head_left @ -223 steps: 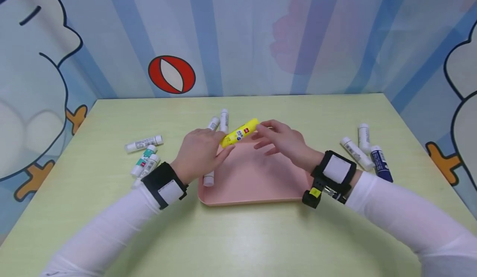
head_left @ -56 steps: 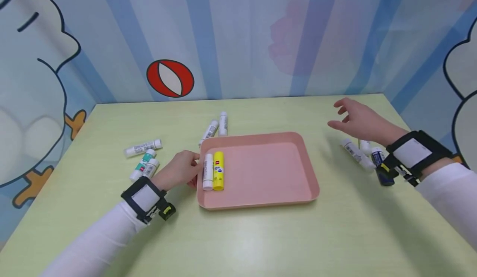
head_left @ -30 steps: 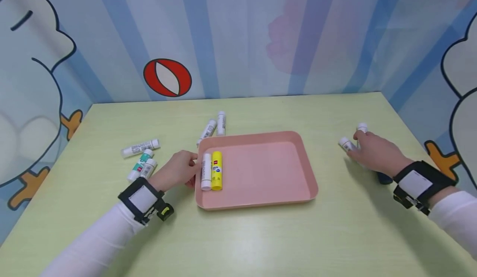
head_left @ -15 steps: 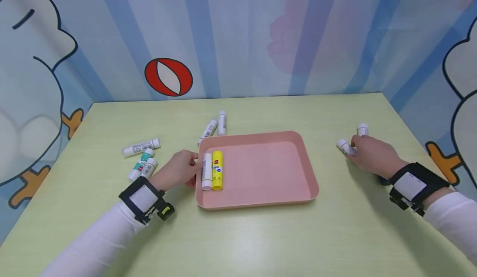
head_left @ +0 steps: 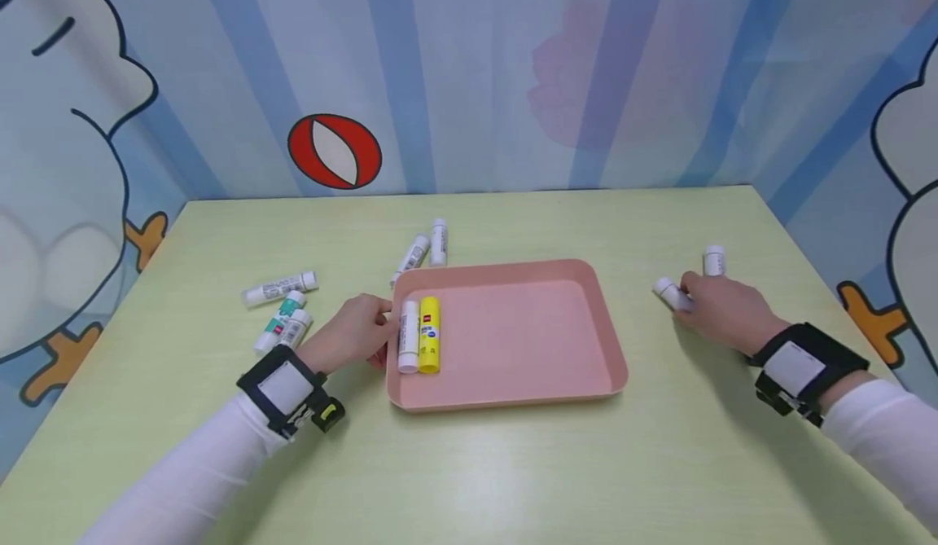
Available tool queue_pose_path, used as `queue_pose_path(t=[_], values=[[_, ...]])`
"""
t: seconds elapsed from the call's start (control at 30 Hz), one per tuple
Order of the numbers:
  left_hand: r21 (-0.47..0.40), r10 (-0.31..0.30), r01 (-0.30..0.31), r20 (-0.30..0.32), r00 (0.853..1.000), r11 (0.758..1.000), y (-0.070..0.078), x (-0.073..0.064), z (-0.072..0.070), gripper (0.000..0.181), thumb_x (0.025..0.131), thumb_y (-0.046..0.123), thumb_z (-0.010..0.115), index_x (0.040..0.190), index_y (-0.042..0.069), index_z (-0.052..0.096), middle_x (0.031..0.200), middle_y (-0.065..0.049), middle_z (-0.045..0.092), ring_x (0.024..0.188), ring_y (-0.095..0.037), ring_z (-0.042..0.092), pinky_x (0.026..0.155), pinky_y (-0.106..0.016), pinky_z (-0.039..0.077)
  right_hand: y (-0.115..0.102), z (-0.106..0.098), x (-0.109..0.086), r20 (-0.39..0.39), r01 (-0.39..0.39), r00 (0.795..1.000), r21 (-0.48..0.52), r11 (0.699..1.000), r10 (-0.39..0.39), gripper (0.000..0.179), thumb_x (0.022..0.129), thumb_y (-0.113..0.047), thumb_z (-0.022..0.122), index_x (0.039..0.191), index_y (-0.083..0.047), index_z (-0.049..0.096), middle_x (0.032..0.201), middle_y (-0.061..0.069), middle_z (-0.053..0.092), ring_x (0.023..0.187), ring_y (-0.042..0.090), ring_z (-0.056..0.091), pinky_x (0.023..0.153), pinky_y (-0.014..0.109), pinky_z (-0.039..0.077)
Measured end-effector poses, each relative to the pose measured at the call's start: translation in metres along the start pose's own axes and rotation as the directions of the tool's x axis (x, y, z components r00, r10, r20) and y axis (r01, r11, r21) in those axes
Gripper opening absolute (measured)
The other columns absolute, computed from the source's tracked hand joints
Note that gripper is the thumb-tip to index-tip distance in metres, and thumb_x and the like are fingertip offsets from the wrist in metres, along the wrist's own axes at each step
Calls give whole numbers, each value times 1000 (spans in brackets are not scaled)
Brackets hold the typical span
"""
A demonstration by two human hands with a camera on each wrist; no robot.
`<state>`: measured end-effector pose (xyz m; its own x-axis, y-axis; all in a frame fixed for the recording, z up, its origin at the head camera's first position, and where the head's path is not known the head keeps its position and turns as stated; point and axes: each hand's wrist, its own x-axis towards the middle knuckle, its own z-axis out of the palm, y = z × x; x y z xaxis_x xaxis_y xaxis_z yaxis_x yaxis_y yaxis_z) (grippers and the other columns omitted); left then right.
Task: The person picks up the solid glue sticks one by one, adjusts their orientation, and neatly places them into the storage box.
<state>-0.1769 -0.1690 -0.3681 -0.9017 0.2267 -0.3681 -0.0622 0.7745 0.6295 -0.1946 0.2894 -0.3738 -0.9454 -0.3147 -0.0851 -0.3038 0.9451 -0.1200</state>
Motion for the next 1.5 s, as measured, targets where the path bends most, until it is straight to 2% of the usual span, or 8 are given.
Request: queue_pose_path(t=[0.23, 0.47, 0.8, 0.93, 1.07, 1.17, 1.3, 1.5], values=[[-10, -2, 2, 7, 1000, 1000, 1, 1, -1, 25, 92, 18, 50, 111, 4, 55, 79, -6, 60, 60, -20, 58, 56, -29, 48, -5, -8, 3, -31, 7, 999, 2, 1000, -7, 25, 82, -19, 58, 94, 2, 51, 68, 2, 49, 55, 15, 44, 48, 33, 38], [-4, -11, 11, 12, 1000, 1000, 1, 0, -2, 30, 91, 20, 52, 117, 4, 54, 75, -5, 61, 60, -19, 58, 57, -29, 47, -26, -29, 10, -101, 24, 995, 9, 1000, -23, 32, 84, -22, 55, 104, 3, 52, 76, 5, 54, 56, 15, 44, 48, 33, 38], [-26, -29, 29, 31, 999, 999, -2, 2, -7, 34, 89, 30, 55, 115, 7, 58, 75, -5, 62, 64, -20, 59, 60, -29, 48, -72, -41, 21, -218, 198, 956, -21, 980, -198, 30, 85, -24, 54, 107, -3, 54, 81, 4, 53, 60, 14, 45, 48, 30, 38], [32, -9, 9, 4, 1000, 999, 1, 1, -14, 43, 89, 36, 53, 122, 7, 53, 75, -6, 62, 63, -21, 59, 59, -30, 47, -89, -42, 25, -204, 236, 949, -42, 971, -240, 31, 84, -25, 57, 107, -4, 54, 82, 4, 53, 62, 14, 46, 50, 30, 39], [164, 37, -23, -81, 996, 986, 8, -1, -21, 53, 89, 39, 52, 130, 6, 45, 75, -6, 60, 62, -20, 57, 54, -29, 43, -102, -42, 29, -181, 267, 945, -43, 963, -271, 31, 83, -25, 58, 107, -6, 54, 84, 3, 53, 64, 14, 46, 51, 29, 40], [302, 118, -60, -177, 977, 952, 14, -1, -25, 57, 88, 43, 52, 131, 7, 43, 81, -6, 60, 64, -19, 54, 52, -27, 43, -110, -43, 32, -177, 297, 937, -46, 954, -300, 30, 83, -25, 59, 107, -7, 54, 85, 3, 53, 65, 14, 47, 52, 29, 40], [436, 262, -121, -278, 924, 892, 20, 0, -26, 60, 87, 49, 51, 131, 9, 44, 107, -10, 58, 81, -21, 56, 63, -31, 48, -121, -43, 36, -181, 327, 926, -54, 944, -331, 30, 82, -25, 62, 107, -8, 56, 85, 2, 52, 69, 14, 47, 54, 28, 41], [534, 427, -224, -292, 856, 815, 30, 0, -23, 70, 84, 54, 52, 138, 13, 34, 138, -13, 36, 122, -29, 37, 89, -46, 40, -137, -40, 42, -191, 381, 901, -77, 921, -388, 31, 80, -26, 65, 106, -10, 58, 86, 1, 53, 70, 13, 49, 53, 28, 42]])
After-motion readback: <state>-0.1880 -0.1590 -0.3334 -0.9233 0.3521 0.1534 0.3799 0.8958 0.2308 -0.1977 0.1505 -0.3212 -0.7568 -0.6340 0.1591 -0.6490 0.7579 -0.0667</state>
